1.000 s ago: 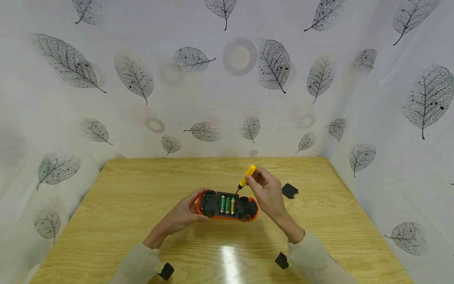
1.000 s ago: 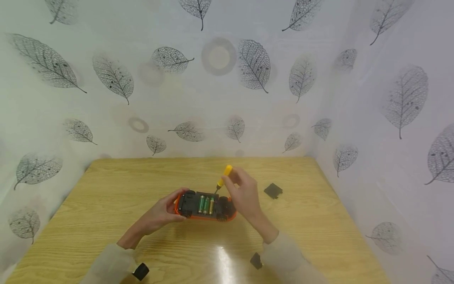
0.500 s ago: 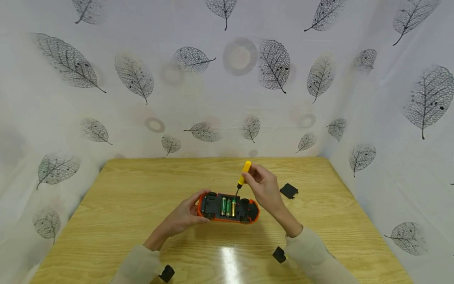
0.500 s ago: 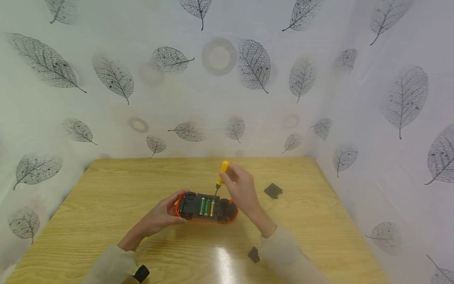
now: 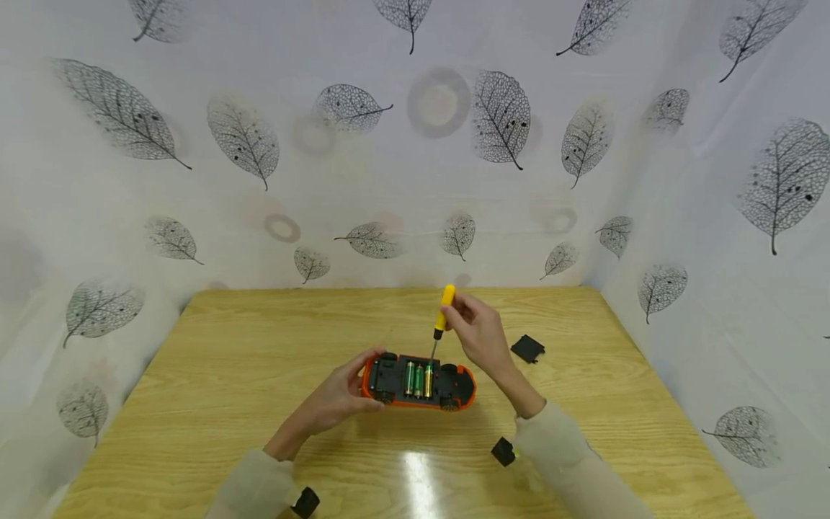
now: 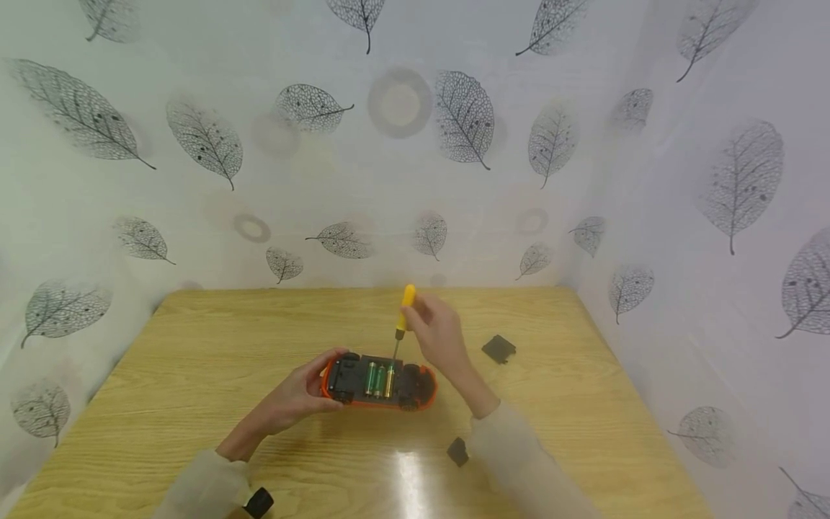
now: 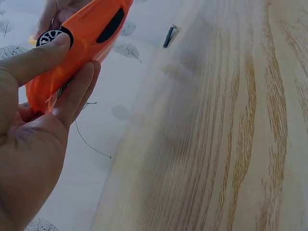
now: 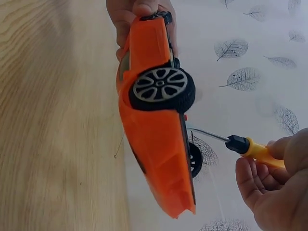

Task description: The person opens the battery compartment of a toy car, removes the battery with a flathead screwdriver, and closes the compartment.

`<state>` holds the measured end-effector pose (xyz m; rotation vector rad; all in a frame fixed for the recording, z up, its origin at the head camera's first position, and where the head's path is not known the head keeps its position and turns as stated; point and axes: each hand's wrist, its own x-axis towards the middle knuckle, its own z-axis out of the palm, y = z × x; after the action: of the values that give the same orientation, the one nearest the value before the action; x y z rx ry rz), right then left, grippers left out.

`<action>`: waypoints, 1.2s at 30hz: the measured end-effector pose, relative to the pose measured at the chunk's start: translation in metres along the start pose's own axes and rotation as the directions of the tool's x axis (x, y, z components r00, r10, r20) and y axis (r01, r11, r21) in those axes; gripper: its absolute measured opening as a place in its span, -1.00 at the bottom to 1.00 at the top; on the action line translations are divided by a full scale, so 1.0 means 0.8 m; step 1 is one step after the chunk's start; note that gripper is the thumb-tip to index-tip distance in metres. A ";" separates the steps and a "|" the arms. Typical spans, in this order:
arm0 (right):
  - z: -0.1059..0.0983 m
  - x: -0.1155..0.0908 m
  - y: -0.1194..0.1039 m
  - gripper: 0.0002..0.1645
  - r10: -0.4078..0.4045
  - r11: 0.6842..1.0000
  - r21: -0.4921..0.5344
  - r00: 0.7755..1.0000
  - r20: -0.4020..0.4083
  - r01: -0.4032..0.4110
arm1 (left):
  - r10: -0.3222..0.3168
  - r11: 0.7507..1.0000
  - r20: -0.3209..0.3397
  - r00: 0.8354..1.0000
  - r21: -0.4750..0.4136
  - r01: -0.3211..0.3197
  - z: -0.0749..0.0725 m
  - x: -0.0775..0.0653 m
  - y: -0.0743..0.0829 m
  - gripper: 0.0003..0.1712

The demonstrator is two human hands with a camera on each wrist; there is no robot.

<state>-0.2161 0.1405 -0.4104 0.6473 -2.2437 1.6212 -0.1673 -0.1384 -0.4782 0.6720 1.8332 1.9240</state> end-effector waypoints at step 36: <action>0.000 0.021 0.003 -0.70 0.176 0.984 0.021 0.979 0.101 -0.179 | -0.007 1.000 -0.007 1.000 -0.028 0.007 0.002 -0.005 -0.001 0.07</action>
<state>-0.2317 0.1380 -0.4038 0.5591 -2.4133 1.7443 -0.1629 -0.1394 -0.4789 0.6492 1.8069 1.9466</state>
